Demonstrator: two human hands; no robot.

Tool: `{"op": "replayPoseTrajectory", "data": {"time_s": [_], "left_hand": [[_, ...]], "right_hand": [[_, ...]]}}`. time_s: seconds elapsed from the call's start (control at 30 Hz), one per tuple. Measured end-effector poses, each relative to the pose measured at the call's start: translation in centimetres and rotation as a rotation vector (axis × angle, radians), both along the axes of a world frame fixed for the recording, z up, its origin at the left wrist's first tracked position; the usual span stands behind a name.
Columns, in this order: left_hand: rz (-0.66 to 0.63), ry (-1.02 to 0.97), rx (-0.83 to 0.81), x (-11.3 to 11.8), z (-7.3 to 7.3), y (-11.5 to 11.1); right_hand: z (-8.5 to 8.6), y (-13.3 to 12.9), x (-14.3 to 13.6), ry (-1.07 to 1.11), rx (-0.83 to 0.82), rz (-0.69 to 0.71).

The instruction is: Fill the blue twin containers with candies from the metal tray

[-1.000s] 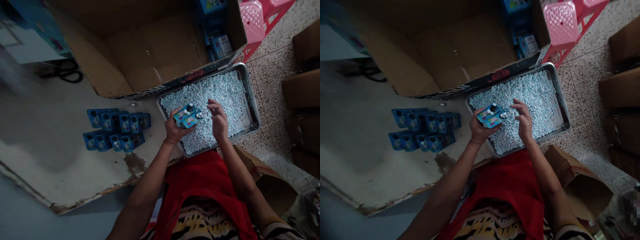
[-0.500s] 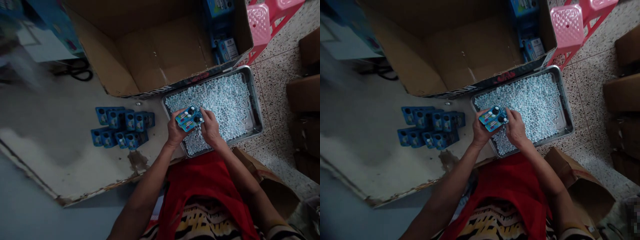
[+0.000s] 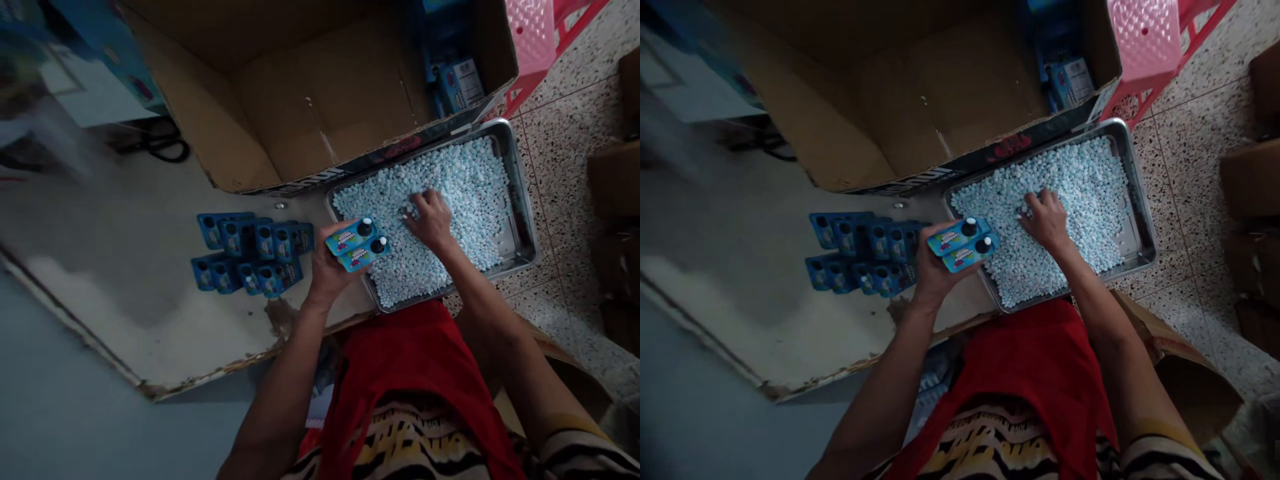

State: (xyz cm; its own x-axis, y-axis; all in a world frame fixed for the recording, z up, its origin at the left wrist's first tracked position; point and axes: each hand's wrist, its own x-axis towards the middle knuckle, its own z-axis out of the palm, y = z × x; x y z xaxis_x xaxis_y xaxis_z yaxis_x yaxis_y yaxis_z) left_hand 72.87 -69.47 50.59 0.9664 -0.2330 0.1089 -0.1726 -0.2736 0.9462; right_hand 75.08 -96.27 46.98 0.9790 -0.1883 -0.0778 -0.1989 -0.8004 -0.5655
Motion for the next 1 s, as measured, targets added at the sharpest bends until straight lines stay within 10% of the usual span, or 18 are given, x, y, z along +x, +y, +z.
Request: {"op": "replayPoseTrajectory", "data": {"time_s": [0.17, 0.33, 0.57, 0.87, 1.0], "left_hand": [[-0.089, 0.065, -0.115, -0.3, -0.3, -0.8], [-0.148, 0.064, -0.131, -0.1, -0.8, -2.7], [-0.186, 0.070, -0.015, 0.7, 0.2, -4.6], [-0.205, 0.113, 0.125, 1.6, 1.4, -5.3], [-0.297, 0.263, 0.123, 2.0, 2.4, -5.2]], "right_hand": [[2.0, -2.6, -2.9, 0.058, 0.744, -0.431], [7.5, -1.1, -4.5, 0.039, 1.341, -0.314], [13.6, 4.4, -3.4, -0.229, 1.366, -0.333], [13.2, 3.9, -0.8, -0.282, 1.395, -0.590], [13.7, 4.2, -0.1, -0.280, 1.418, -0.481]]}}
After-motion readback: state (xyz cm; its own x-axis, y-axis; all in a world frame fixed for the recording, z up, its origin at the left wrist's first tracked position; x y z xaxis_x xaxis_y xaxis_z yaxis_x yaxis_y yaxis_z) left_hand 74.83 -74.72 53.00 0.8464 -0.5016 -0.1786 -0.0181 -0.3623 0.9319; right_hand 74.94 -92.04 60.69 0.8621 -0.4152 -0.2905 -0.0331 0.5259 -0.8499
